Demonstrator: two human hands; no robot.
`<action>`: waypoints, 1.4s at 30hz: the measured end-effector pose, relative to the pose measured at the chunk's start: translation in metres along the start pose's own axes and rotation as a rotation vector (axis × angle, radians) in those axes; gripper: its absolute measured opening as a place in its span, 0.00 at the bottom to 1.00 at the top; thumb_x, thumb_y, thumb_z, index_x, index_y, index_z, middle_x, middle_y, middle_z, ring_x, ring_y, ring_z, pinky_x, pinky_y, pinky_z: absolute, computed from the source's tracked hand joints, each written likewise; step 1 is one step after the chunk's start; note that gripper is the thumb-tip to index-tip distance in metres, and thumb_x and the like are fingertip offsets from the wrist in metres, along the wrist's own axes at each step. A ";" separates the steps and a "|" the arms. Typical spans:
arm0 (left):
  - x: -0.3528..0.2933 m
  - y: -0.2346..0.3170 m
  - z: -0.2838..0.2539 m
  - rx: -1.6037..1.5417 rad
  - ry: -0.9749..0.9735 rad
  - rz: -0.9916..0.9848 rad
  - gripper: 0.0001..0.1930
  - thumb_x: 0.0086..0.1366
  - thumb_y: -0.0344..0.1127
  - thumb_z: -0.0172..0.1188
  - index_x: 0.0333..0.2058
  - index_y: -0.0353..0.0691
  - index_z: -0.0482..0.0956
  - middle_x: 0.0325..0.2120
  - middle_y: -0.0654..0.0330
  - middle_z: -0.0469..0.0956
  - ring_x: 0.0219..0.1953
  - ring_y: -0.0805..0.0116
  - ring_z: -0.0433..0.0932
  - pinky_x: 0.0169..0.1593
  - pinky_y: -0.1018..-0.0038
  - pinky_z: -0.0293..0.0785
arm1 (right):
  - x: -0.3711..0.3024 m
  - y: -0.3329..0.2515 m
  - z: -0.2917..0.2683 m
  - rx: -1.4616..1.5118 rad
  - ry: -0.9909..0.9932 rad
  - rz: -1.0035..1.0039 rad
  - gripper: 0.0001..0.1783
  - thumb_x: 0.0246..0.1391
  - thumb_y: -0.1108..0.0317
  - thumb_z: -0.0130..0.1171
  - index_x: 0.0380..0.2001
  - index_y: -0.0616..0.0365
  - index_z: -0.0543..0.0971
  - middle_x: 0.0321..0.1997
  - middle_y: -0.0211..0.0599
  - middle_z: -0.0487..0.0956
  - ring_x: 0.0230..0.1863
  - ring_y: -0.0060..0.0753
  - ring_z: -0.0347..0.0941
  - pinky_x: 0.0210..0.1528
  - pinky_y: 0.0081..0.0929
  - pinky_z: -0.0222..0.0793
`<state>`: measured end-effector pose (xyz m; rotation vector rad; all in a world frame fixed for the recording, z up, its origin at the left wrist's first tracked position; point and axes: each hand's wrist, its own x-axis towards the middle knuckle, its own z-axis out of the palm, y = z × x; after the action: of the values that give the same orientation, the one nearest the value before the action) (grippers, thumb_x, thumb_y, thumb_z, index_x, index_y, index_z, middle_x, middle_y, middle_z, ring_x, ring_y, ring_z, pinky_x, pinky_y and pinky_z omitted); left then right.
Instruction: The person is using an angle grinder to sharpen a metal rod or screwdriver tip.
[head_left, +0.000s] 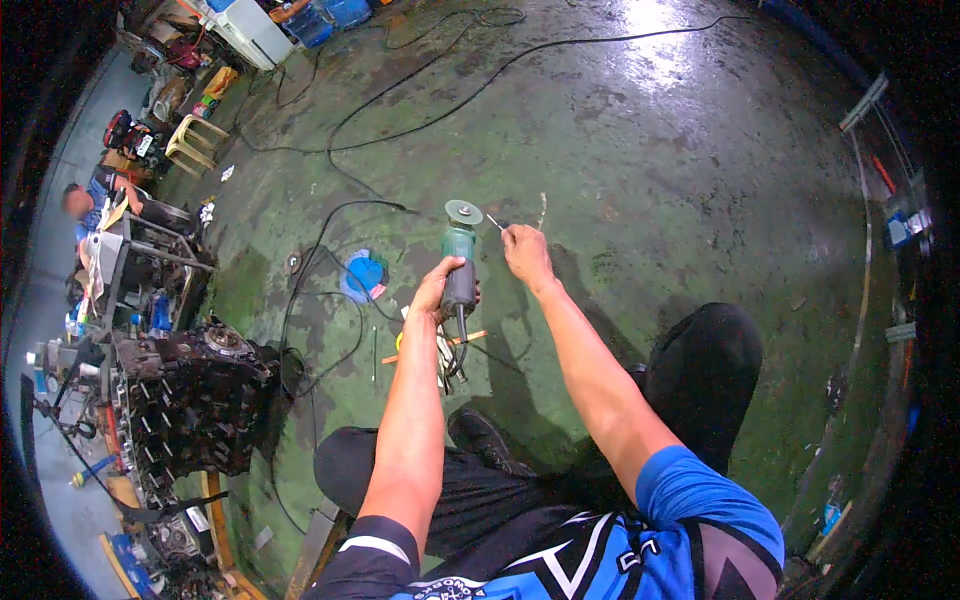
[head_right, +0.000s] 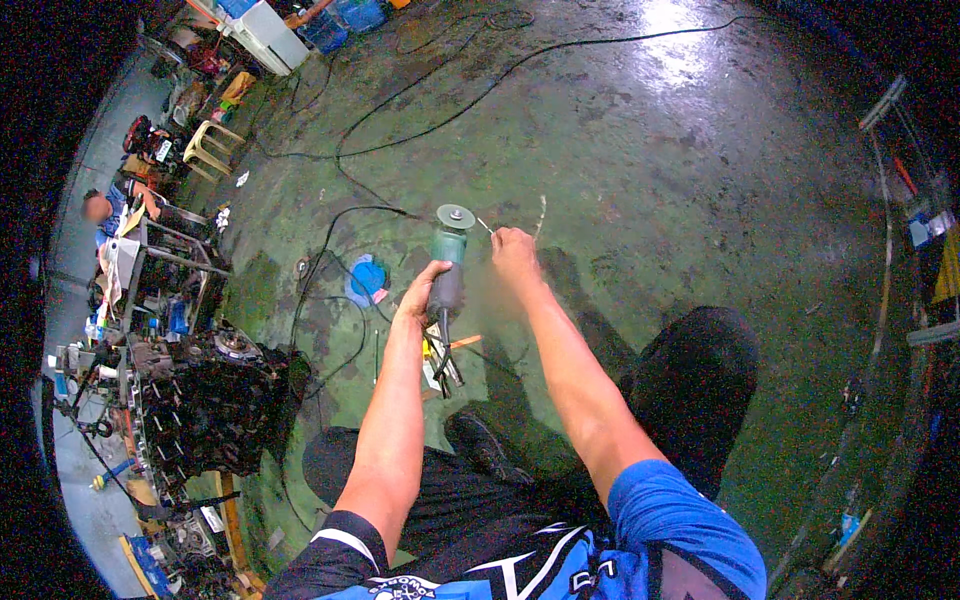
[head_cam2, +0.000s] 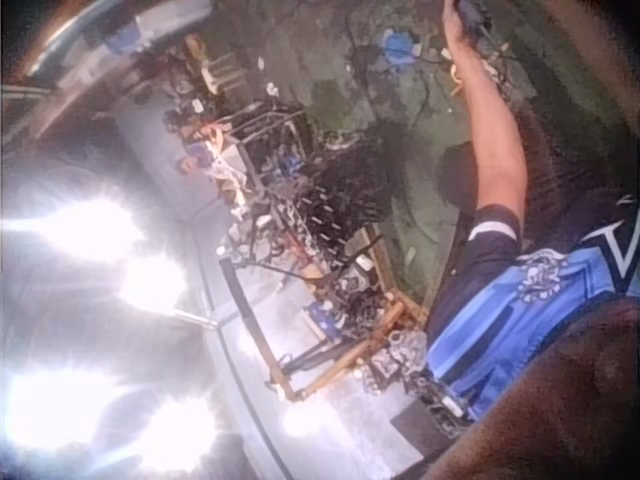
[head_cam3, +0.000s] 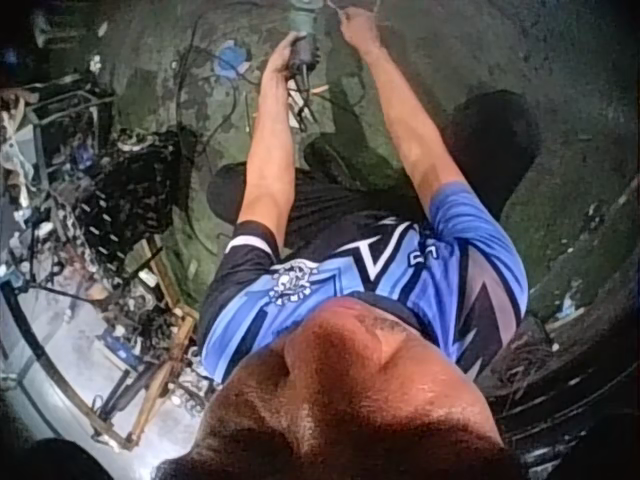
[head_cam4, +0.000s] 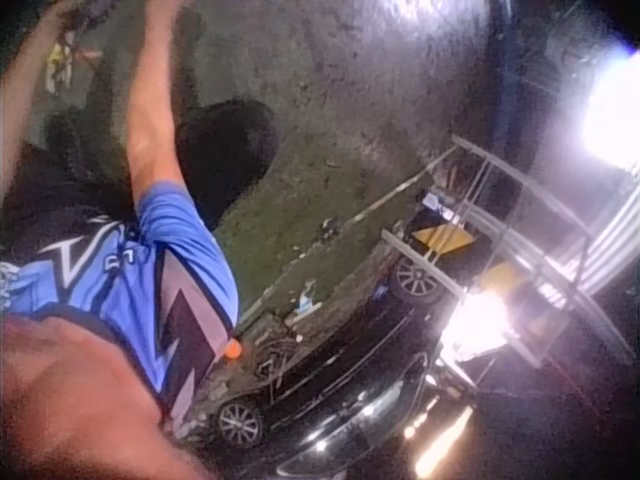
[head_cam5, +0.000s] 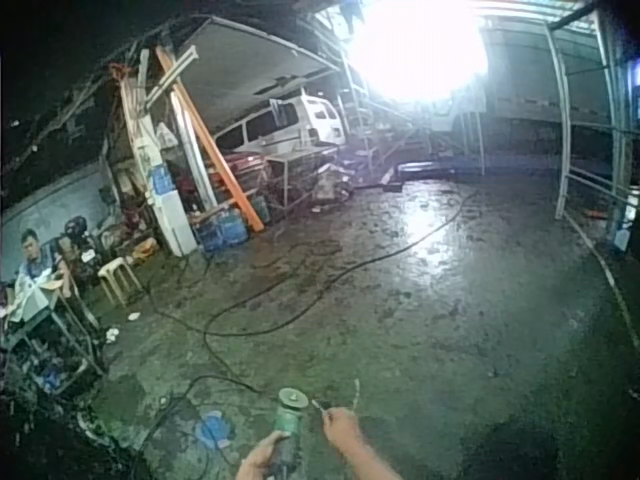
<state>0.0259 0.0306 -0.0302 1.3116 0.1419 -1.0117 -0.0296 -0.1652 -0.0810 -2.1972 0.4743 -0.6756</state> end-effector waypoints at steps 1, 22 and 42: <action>0.001 0.000 0.004 0.012 0.008 0.015 0.25 0.59 0.52 0.62 0.44 0.36 0.76 0.29 0.55 0.80 0.25 0.60 0.81 0.29 0.65 0.79 | 0.002 0.002 0.001 -0.005 0.005 0.000 0.13 0.61 0.66 0.55 0.31 0.64 0.82 0.30 0.51 0.82 0.33 0.50 0.80 0.38 0.43 0.75; 0.004 0.000 -0.001 0.012 -0.028 -0.015 0.25 0.59 0.52 0.62 0.45 0.35 0.76 0.30 0.54 0.81 0.25 0.59 0.81 0.31 0.65 0.80 | 0.005 -0.015 -0.002 -0.058 -0.121 -0.082 0.11 0.60 0.67 0.52 0.32 0.64 0.79 0.34 0.53 0.77 0.41 0.58 0.77 0.45 0.50 0.74; 0.007 0.001 0.005 -0.004 -0.057 -0.006 0.23 0.60 0.49 0.62 0.43 0.34 0.76 0.31 0.55 0.80 0.27 0.61 0.81 0.34 0.64 0.80 | 0.005 -0.009 0.005 -0.103 -0.066 -0.112 0.10 0.60 0.67 0.53 0.31 0.64 0.77 0.33 0.54 0.76 0.38 0.60 0.77 0.43 0.51 0.74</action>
<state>0.0287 0.0226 -0.0320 1.2783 0.1048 -1.0526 -0.0212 -0.1591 -0.0752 -2.3493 0.3605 -0.6481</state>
